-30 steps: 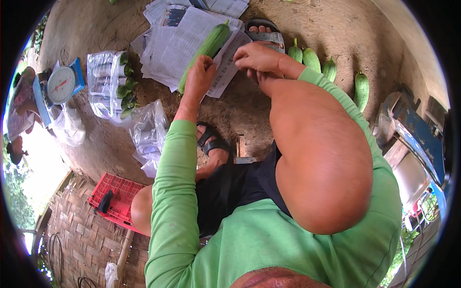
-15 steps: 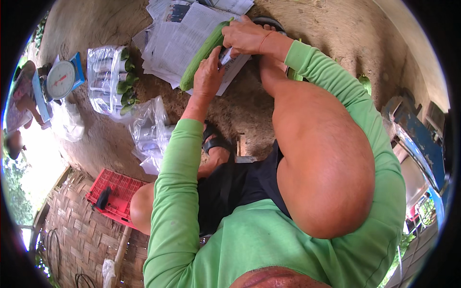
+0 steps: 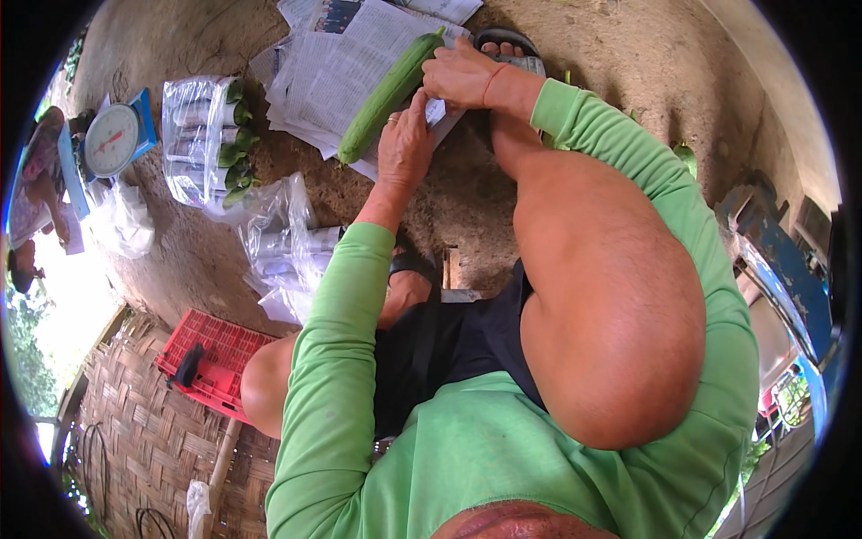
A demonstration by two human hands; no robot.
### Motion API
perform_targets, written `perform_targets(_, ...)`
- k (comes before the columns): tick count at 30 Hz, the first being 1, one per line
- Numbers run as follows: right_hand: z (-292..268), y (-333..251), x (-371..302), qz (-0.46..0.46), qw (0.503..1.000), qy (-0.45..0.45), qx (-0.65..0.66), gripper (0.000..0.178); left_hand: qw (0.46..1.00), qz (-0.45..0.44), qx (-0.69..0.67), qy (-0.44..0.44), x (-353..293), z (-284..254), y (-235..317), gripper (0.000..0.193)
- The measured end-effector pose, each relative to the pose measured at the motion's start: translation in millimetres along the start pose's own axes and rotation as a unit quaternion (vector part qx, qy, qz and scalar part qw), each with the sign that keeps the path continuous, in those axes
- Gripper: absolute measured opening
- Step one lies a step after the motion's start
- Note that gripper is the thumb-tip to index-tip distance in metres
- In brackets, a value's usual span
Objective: The person sits on the ground and repeatedly wraps individual green vegetables in newspaper, then places them into clear plastic bags. The person handles the vegetables and newspapers by hand, arranging the wrapped items into a pile.
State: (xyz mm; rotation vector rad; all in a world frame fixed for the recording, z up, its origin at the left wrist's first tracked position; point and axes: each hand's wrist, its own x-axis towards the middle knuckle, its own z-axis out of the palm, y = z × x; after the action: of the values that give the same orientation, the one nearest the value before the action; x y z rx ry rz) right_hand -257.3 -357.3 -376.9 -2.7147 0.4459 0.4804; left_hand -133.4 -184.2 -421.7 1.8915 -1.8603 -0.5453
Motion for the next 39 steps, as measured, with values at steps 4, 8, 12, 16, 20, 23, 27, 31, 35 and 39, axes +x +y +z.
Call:
perform_targets(4,-1.7,-0.1,1.3,0.002,1.0,-0.012,0.011,0.024,1.0,0.005,0.002,0.002,-1.3,-0.3,0.4,0.071)
perform_targets(8,0.4,-1.0,3.8,0.017,0.999,-0.027,0.008,0.016,1.0,0.005,-0.003,0.0,-1.1,-0.5,1.7,0.072)
perform_targets(12,7.0,-2.7,9.3,0.031,0.998,-0.049,0.015,0.02,1.0,-0.029,-0.004,-0.01,-7.5,-1.2,1.0,0.069)
perform_targets(16,11.7,5.7,5.4,0.033,0.997,-0.014,0.063,0.013,0.999,-0.039,-0.017,-0.017,-19.2,-9.0,-5.0,0.066)
perform_targets(20,13.3,8.2,4.8,0.042,0.997,0.005,0.06,0.007,0.998,-0.059,-0.01,0.0,-24.1,-19.5,-2.0,0.058)
perform_targets(23,7.9,1.8,6.3,0.017,0.999,0.044,0.024,0.011,0.997,-0.052,0.024,0.059,-30.5,-17.0,-24.4,0.04)
perform_targets(27,18.0,11.0,13.2,-0.018,0.988,0.154,0.0,0.015,0.992,-0.115,0.003,0.055,-21.8,-33.7,-39.0,0.027)
perform_targets(31,15.3,7.3,18.7,-0.039,0.943,0.321,-0.073,0.017,0.981,-0.164,0.003,0.104,-12.7,-41.4,-60.8,0.022)
perform_targets(35,20.9,-14.8,14.3,-0.092,0.934,0.322,-0.128,0.022,0.97,-0.203,-0.023,0.132,-10.4,-40.4,-86.4,0.021)
perform_targets(39,42.6,-18.7,30.8,-0.081,0.964,0.218,-0.126,0.04,0.961,-0.234,0.079,0.128,-5.5,-37.9,-87.5,0.031)
